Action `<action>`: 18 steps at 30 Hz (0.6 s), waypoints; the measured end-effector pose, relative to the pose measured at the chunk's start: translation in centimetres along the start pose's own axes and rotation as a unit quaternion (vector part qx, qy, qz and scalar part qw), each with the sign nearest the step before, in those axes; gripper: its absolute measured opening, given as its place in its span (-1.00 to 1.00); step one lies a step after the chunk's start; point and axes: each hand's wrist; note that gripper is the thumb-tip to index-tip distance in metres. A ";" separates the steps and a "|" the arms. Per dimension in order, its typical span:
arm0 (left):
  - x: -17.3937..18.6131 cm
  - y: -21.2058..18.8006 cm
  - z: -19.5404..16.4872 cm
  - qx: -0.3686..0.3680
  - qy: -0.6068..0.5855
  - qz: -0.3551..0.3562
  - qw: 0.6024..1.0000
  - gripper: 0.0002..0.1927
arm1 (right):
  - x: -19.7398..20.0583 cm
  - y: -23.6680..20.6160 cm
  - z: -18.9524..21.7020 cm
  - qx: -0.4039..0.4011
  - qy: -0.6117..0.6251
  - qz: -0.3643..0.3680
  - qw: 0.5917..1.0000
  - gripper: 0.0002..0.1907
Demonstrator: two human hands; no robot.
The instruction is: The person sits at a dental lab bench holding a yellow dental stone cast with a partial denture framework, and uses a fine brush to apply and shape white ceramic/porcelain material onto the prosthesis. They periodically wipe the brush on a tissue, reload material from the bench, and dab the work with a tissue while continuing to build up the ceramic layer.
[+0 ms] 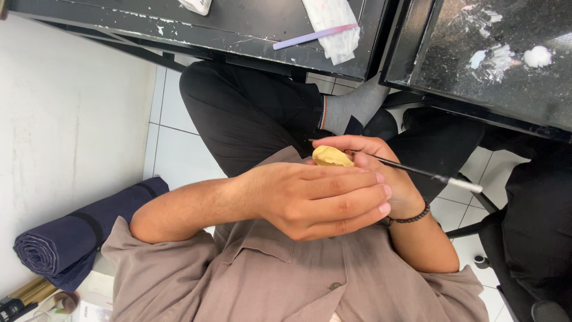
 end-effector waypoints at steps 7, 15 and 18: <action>-0.1 -1.1 -0.1 0.044 -0.037 0.018 0.998 -0.63 | -0.1 0.5 -0.2 -0.025 -0.010 -0.133 0.991 -0.57; 0.3 -4.0 -0.6 0.160 -0.185 -0.047 0.969 -0.68 | 1.3 0.7 -2.3 -0.003 -0.015 -0.126 0.992 -0.59; 0.7 -5.8 -1.0 0.255 -0.148 -0.146 0.944 -0.68 | 1.5 0.6 -3.0 0.013 0.012 -0.114 0.993 -0.59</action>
Point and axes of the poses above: each hand's wrist, its own y-axis towards the middle knuckle, its own x-axis out of the back of the hand, z = x × y, and after that the axes turned 4 degrees about x, right-handed
